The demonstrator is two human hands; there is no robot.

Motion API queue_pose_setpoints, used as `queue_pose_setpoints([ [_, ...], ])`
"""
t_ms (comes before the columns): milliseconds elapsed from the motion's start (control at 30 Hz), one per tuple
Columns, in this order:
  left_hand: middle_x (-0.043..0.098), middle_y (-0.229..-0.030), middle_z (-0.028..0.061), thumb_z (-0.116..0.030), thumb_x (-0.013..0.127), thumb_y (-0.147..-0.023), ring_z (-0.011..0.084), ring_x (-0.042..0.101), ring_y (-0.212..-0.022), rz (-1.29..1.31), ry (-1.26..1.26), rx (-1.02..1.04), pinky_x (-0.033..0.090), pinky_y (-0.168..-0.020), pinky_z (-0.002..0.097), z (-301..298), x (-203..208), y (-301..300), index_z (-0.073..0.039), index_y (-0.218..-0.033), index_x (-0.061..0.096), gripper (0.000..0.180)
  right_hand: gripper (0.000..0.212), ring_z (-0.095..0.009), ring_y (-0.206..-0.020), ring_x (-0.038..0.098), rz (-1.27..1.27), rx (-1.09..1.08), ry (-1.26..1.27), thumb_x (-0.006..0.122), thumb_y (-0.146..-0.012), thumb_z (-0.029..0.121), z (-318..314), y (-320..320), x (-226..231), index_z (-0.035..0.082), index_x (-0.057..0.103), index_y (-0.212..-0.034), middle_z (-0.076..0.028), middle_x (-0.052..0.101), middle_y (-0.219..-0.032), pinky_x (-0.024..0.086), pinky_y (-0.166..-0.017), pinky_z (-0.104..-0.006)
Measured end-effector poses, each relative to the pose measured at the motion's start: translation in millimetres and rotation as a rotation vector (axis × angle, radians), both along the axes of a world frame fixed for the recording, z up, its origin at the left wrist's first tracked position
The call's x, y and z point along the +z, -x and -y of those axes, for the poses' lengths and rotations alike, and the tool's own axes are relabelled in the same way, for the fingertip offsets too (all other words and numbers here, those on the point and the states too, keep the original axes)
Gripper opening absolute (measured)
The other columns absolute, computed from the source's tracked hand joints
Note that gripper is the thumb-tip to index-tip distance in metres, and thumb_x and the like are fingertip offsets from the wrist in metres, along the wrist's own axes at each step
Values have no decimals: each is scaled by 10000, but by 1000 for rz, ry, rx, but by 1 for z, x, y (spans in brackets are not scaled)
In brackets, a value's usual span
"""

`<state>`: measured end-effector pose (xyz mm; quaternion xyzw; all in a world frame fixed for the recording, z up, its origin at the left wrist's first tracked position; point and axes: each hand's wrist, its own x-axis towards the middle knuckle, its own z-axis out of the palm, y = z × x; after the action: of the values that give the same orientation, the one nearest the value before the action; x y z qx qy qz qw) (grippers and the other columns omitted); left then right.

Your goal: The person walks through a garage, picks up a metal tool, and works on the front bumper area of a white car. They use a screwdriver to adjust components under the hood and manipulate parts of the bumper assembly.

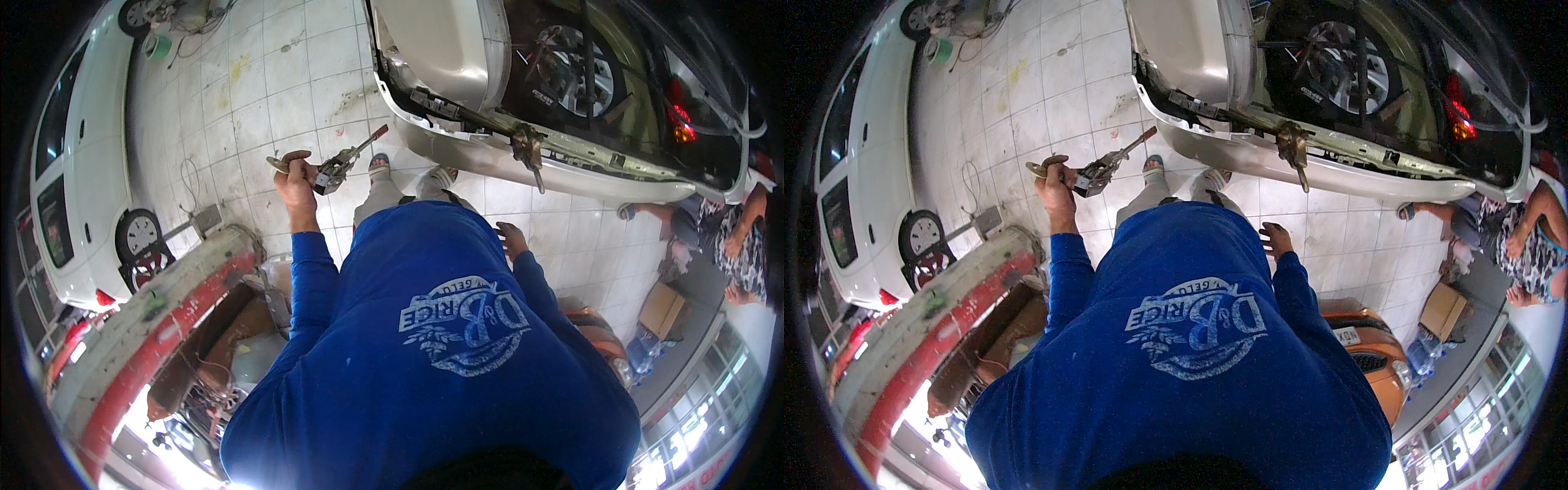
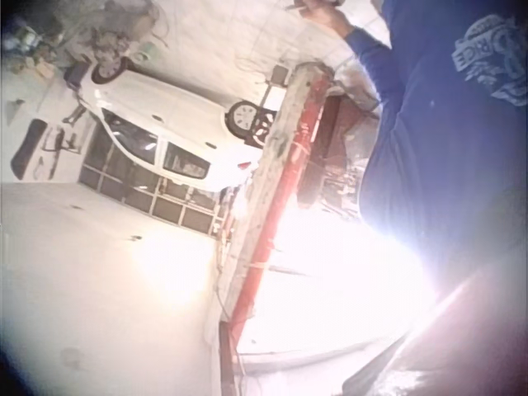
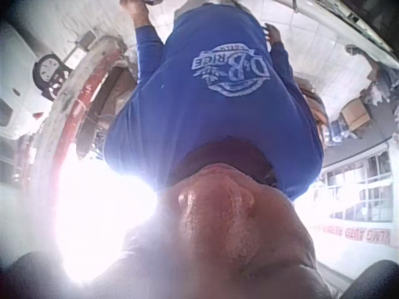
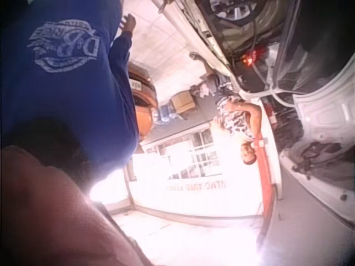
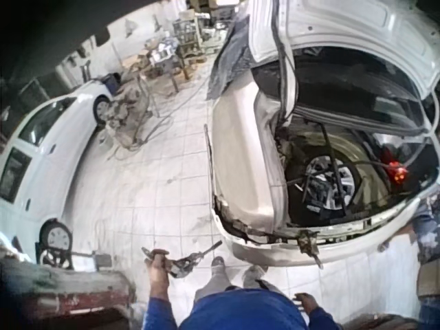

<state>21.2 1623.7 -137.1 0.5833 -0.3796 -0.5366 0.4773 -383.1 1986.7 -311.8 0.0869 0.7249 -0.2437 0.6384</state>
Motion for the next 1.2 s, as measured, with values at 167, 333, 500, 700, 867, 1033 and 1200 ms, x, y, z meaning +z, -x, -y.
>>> queue_pose_setpoints([
  [167, 512, -588, 35, -59, 514, -906, 110, 446, -496, -52, 47, 77, 365, -486, 274, -33, 13, 8, 72, -935, 657, 196, 515, -330, -1023, 699, 32, 80, 47, 578, -973, 393, 10, 37, -10, 115, 523, -1403, -129, 626, -1333, 567, -833, -501],
  [333, 505, -587, 37, -40, 503, -900, 110, 440, -498, -32, 51, 104, 378, -495, 284, -60, 24, 17, 72, -925, 649, 186, 551, -315, -988, 716, 9, 138, 90, 596, -957, 416, 17, 47, -11, 92, 527, -1397, -142, 637, -1324, 574, -824, -492],
  [500, 508, -570, 40, -59, 523, -890, 111, 438, -477, 28, 0, 68, 341, -469, 269, -78, 30, 22, 74, -944, 652, 193, 512, -319, -1025, 697, 64, 99, 104, 574, -967, 397, -1, 38, -12, 108, 540, -1389, -132, 639, -1301, 578, -818, -489],
  [700, 502, -554, 39, -52, 513, -886, 113, 429, -466, 16, -21, 80, 332, -464, 275, -94, 37, 15, 81, -931, 660, 203, 517, -320, -1050, 676, 62, 132, 39, 546, -982, 395, -21, 30, -21, 114, 521, -1415, -122, 624, -1329, 570, -847, -492],
  [867, 498, -554, 37, -44, 511, -888, 110, 424, -467, 41, -52, 79, 330, -465, 277, -100, 47, 11, 86, -934, 660, 202, 536, -346, -1058, 682, 73, 111, 32, 551, -982, 415, -26, 28, -18, 108, 514, -1419, -125, 603, -1353, 553, -873, -523],
  [1033, 501, -568, 36, -48, 513, -899, 108, 425, -475, 7, -37, 18, 321, -463, 275, -94, 44, 0, 85, -927, 656, 198, 539, -339, -1035, 688, 58, 62, 70, 568, -973, 431, -24, 23, -23, 114, 524, -1406, -108, 619, -1324, 543, -871, -534],
  [1200, 503, -587, 25, -52, 517, -913, 93, 423, -496, 6, 9, -11, 317, -472, 262, -90, 42, -20, 78, -928, 657, 192, 511, -319, -1006, 692, 29, 42, 53, 574, -969, 390, -17, -2, -22, 126, 516, -1403, -92, 634, -1292, 547, -841, -517],
])
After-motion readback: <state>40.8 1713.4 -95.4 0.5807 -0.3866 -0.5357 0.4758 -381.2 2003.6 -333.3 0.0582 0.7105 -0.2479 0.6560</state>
